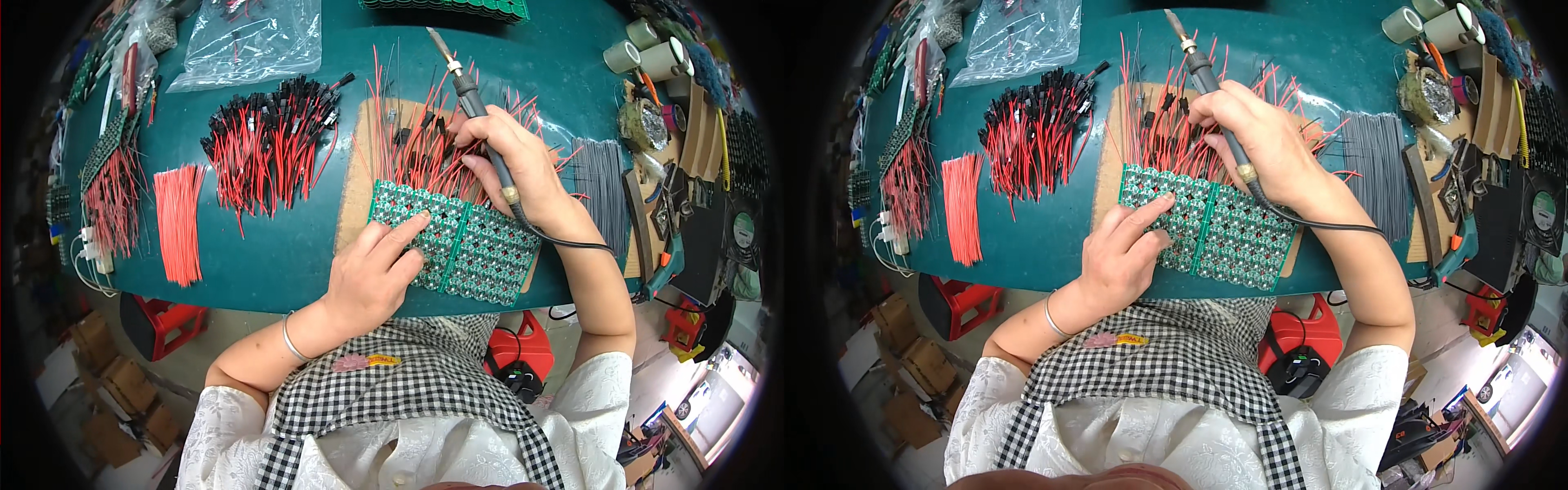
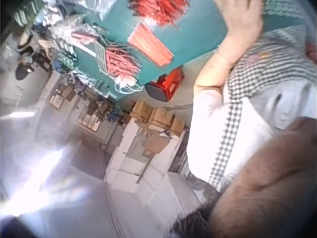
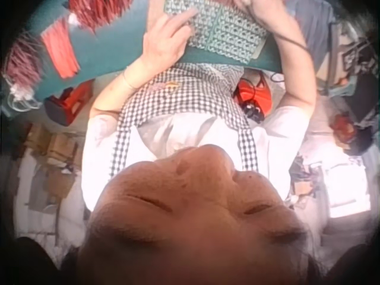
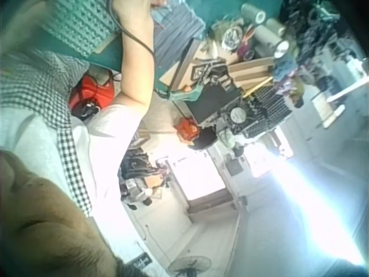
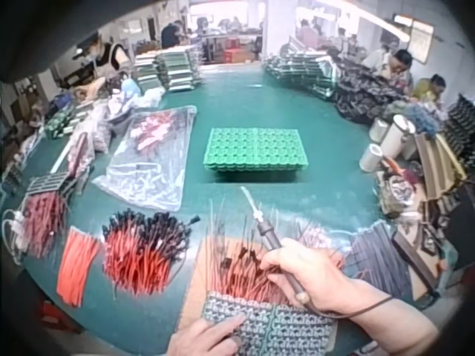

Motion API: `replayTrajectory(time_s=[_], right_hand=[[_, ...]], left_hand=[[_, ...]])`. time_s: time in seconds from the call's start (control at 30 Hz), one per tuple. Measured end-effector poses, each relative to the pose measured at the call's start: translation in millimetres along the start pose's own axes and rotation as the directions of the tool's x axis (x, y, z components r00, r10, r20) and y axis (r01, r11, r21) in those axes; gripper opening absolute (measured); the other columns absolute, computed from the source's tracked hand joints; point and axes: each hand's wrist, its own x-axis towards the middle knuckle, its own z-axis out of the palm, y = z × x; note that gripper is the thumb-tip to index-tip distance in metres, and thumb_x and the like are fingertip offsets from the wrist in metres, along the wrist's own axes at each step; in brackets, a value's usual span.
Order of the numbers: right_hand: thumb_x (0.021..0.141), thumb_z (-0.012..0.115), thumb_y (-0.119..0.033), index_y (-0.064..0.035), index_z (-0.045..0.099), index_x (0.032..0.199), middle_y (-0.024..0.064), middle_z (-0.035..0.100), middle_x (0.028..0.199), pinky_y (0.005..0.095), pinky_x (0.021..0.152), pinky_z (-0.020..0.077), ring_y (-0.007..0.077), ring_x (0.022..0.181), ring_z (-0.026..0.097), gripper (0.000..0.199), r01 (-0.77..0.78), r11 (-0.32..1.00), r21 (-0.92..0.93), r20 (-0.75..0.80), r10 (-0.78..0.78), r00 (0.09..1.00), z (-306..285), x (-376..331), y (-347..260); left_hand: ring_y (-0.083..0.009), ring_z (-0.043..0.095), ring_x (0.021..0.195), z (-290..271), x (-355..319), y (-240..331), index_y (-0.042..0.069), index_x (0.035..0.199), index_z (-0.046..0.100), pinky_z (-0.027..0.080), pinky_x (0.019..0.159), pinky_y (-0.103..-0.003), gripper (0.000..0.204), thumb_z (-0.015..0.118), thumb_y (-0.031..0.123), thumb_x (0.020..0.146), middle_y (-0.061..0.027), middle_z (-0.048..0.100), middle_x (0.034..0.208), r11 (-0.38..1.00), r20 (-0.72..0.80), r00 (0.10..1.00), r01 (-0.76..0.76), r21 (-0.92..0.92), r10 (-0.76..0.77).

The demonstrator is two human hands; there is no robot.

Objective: Soldering wires to LED circuit boards at an assembly station.

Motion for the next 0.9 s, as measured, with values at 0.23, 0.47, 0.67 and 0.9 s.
replayTrajectory(time_s=[0.23, 0.47, 0.67, 0.9], right_hand=[[0.087, 0.062, -0.002, -0.0071, 0.06, 0.115, 0.0132, 0.062, 0.104, 0.0399, 0.078, 0.0558, 0.0334, 0.095, 0.068, 0.028, -0.035, 0.998, -0.051, 0.048, 0.038, 0.998, 0, -2, -3], [0.095, 0.051, -0.011, -0.0076, 0.06, 0.115, 0.0134, 0.061, 0.105, 0.0404, 0.079, 0.0553, 0.0354, 0.096, 0.067, 0.022, -0.083, 0.992, -0.094, 0.041, 0.088, 0.995, 3, 3, -6], [0.092, 0.055, -0.01, -0.0092, 0.06, 0.115, 0.0123, 0.061, 0.102, 0.0424, 0.078, 0.0549, 0.0357, 0.096, 0.067, 0.023, -0.118, 0.983, -0.139, 0.112, 0.134, 0.985, 1, 4, -6], [0.09, 0.056, -0.008, -0.0099, 0.061, 0.115, 0.0117, 0.061, 0.102, 0.0438, 0.076, 0.0533, 0.0369, 0.091, 0.065, 0.025, -0.004, 0.982, -0.188, 0.068, 0.018, 0.998, 3, 1, 2]], left_hand=[[-0.0231, 0.058, 0.079, -1, 1, 1, 0.007, 0.085, 0.065, 0.052, 0.06, -0.032, 0.014, 0.07, 0.001, 0.072, -0.0098, 0.068, 0.13, 1.0, -0.017, 1.0, 0.007, -0.016, -0.007], [-0.0227, 0.059, 0.077, -1, 2, 2, 0.007, 0.084, 0.067, 0.051, 0.058, -0.032, 0.016, 0.071, -0.001, 0.071, -0.0098, 0.069, 0.129, 1.0, -0.027, 1.0, 0.009, -0.023, -0.01], [-0.0225, 0.058, 0.077, 1, 0, 0, 0.006, 0.085, 0.067, 0.051, 0.058, -0.031, 0.016, 0.071, -0.001, 0.071, -0.009, 0.07, 0.129, 1.0, -0.049, 0.999, -0.004, -0.023, 0.003], [-0.0226, 0.058, 0.077, 0, 1, 2, 0.006, 0.085, 0.066, 0.05, 0.058, -0.031, 0.016, 0.071, -0.001, 0.072, -0.0088, 0.069, 0.129, 1.0, -0.037, 0.999, 0.005, -0.024, -0.005]])
